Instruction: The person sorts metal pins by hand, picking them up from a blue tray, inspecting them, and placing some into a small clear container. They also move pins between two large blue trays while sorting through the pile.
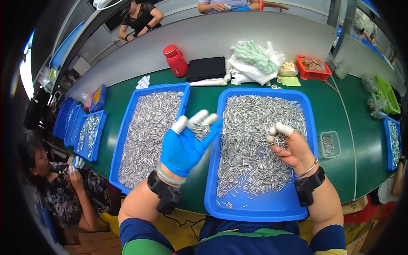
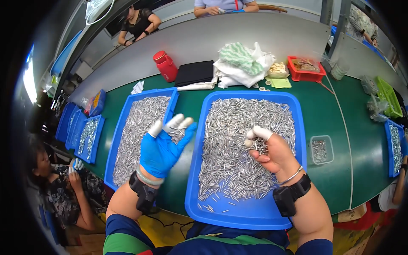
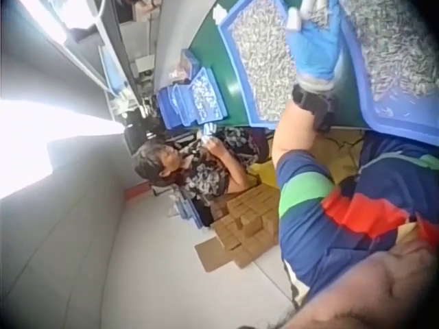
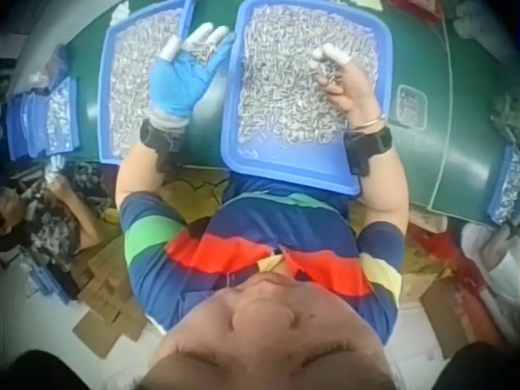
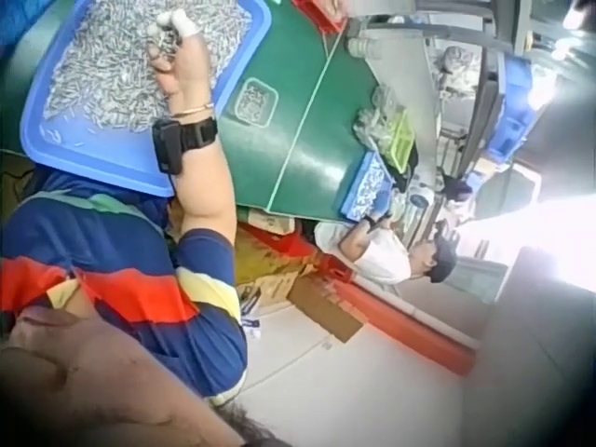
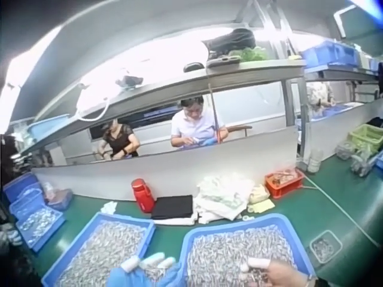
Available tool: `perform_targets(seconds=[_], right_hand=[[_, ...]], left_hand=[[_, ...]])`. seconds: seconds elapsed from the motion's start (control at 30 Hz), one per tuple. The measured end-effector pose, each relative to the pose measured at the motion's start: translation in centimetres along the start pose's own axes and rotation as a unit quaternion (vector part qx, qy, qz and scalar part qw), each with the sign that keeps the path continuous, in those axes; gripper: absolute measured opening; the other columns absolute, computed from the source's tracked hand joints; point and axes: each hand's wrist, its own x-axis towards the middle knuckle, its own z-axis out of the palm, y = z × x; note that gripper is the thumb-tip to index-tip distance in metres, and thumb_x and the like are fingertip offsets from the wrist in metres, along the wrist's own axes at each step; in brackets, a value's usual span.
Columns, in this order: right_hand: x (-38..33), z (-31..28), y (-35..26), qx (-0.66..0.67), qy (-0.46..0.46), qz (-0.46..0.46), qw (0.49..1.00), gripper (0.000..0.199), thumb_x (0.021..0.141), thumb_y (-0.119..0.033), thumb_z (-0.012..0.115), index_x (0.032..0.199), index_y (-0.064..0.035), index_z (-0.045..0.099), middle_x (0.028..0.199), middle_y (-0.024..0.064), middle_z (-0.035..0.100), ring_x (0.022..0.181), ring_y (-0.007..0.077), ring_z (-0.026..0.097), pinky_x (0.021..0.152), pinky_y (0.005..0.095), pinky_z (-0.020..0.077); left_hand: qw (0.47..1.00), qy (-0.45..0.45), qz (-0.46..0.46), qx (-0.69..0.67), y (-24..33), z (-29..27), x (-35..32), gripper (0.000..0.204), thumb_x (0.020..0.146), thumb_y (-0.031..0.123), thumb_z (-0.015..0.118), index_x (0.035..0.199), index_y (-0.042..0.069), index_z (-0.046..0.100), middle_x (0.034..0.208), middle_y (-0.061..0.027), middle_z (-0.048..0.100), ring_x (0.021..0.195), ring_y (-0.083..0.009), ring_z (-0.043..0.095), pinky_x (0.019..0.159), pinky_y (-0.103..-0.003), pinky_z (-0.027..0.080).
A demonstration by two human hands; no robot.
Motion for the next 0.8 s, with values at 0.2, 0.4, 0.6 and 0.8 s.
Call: perform_targets(seconds=[0.2, 0.4, 0.6, 0.8], right_hand=[[-0.1, 0.5, 0.3, -0.030, -0.013, 0.000, 0.999, 0.021, 0.088, -0.023, 0.046, 0.084, -0.0036, 0.053, 0.076, 0.0100, 0.054, 0.049, 0.0125, 0.046, 0.030, 0.0135, 0.0256], [0.0, 0.5, 0.2, -0.029, -0.011, -0.006, 1.000, 0.021, 0.088, -0.023, 0.046, 0.084, -0.0032, 0.053, 0.076, 0.0109, 0.055, 0.049, 0.0126, 0.047, 0.030, 0.0137, 0.0259], [-0.1, 0.4, 0.2, -0.012, -0.007, 0.007, 1.000, 0.021, 0.088, -0.022, 0.046, 0.085, -0.0019, 0.053, 0.078, 0.0124, 0.055, 0.050, 0.0129, 0.047, 0.030, 0.0140, 0.0267], [-0.9, 0.1, -0.2, 0.068, -0.081, 0.010, 0.994, 0.022, 0.089, -0.019, 0.043, 0.090, 0.0001, 0.053, 0.083, 0.0145, 0.056, 0.053, 0.0127, 0.048, 0.031, 0.0140, 0.0274]], left_hand=[[0.956, 0.032, 0.077, 0.281, 10.0, -3.5, -3.8, 0.040, 0.090, 0.022, 0.037, 0.112, -0.009, 0.048, 0.114, -0.0184, 0.053, 0.112, -0.0353, 0.045, 0.096, -0.043, 0.037], [0.795, 0.086, -0.009, 0.600, 12.5, -3.8, -6.7, 0.042, 0.089, 0.025, 0.040, 0.117, -0.007, 0.046, 0.119, -0.0198, 0.049, 0.115, -0.0344, 0.043, 0.100, -0.044, 0.031], [0.968, -0.076, 0.005, 0.241, 6.3, -2.4, -3.3, 0.044, 0.091, 0.023, 0.037, 0.122, -0.007, 0.041, 0.119, -0.0206, 0.048, 0.114, -0.0312, 0.044, 0.097, -0.040, 0.035], [0.979, -0.099, -0.160, 0.073, -5.7, 1.4, 0.6, 0.044, 0.092, 0.023, 0.034, 0.123, -0.009, 0.036, 0.125, -0.0216, 0.042, 0.114, -0.0309, 0.044, 0.097, -0.039, 0.036]])
